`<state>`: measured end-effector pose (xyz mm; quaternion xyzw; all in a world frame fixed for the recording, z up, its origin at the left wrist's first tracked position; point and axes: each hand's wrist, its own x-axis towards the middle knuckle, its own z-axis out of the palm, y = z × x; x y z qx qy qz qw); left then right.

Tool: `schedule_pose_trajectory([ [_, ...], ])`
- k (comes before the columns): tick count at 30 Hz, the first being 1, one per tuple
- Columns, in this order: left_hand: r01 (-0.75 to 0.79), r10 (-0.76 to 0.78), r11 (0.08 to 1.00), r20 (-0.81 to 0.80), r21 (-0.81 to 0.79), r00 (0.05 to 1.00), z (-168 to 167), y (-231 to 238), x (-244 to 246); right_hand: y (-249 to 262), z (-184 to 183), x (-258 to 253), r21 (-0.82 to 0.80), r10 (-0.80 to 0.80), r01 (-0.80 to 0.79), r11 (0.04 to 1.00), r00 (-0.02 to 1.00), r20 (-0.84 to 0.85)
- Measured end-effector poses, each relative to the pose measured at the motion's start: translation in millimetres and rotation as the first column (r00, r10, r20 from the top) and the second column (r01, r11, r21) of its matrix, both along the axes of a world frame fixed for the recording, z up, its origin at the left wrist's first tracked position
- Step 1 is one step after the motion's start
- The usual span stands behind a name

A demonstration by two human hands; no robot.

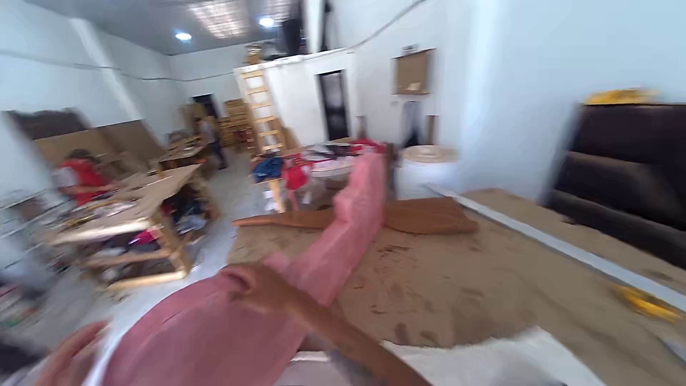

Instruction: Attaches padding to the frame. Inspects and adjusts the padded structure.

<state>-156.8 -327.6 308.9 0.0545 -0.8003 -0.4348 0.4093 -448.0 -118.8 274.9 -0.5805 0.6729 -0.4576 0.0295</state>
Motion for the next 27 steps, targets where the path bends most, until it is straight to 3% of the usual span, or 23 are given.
schedule_pose_trajectory([
  [4,-0.164,0.123,0.975,0.255,0.147,0.959,8,-7,-28,-24,-4,-8,0.065,0.096,-0.109,0.992,0.981,0.168],
  [8,-0.102,-0.001,0.968,0.412,0.227,0.911,20,-24,-33,-37,17,-7,0.032,0.249,-0.277,0.96,0.901,0.355],
  [12,-0.038,-0.09,0.974,0.539,0.222,0.838,37,-31,-56,-66,46,14,0.179,0.277,-0.351,0.919,0.899,0.338],
  [15,0.011,-0.111,0.979,0.494,0.201,0.862,41,-26,-66,-75,54,19,0.276,0.29,-0.359,0.892,0.921,0.261],
  [18,0.0,-0.074,0.983,0.396,0.183,0.915,40,-20,-64,-77,60,17,0.26,0.354,-0.423,0.868,0.894,0.273],
  [22,-0.02,-0.053,0.983,0.388,0.182,0.92,39,-13,-61,-95,77,22,0.233,0.477,-0.538,0.81,0.836,0.272],
  [25,0.042,-0.122,0.981,0.438,0.188,0.891,39,-15,-56,-101,80,26,0.183,0.499,-0.558,0.81,0.818,0.287],
  [27,0.195,-0.266,0.962,0.494,0.19,0.828,37,-26,-56,-97,77,30,0.154,0.43,-0.486,0.86,0.854,0.292],
])
